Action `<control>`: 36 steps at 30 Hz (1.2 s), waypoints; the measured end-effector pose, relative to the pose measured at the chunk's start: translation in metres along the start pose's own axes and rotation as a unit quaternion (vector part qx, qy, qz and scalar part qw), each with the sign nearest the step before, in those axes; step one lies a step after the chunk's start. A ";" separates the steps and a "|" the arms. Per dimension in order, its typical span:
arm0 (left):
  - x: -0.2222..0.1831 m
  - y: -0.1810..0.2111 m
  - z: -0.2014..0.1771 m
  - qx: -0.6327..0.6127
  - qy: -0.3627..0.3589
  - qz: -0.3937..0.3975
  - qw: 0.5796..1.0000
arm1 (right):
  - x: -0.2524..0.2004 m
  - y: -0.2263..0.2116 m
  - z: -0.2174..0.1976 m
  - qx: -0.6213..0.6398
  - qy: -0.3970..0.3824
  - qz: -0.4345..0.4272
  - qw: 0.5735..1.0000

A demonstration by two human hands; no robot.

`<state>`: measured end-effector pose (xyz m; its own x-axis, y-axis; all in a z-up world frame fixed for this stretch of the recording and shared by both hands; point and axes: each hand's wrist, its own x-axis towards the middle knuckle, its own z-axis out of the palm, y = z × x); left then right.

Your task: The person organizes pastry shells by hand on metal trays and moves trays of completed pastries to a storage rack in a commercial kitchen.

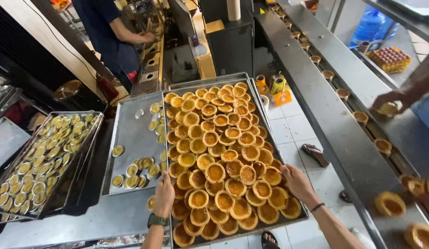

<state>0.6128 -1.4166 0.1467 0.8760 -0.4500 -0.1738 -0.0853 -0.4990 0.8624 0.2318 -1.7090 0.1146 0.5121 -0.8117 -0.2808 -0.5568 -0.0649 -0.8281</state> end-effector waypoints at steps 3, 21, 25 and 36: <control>0.063 -0.026 0.028 0.450 0.030 0.300 0.840 | 0.048 -0.001 -0.004 0.009 -0.017 -0.030 0.999; 0.005 0.088 0.049 0.095 -0.049 -0.153 0.982 | 0.030 -0.068 -0.008 -0.183 0.007 0.022 0.983; -0.006 0.077 0.044 0.093 -0.023 -0.083 0.992 | 0.025 -0.022 -0.010 -0.209 0.152 -0.099 0.961; -0.020 0.025 0.046 -0.083 -0.103 -0.114 0.985 | -0.016 0.013 0.012 0.021 -0.036 0.131 0.991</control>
<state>0.5714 -1.4536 0.1498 0.7467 -0.4894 -0.4504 0.1968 -0.4843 0.8525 0.2242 -1.6901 0.1021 0.4001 -0.7540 -0.5210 -0.6496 0.1677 -0.7416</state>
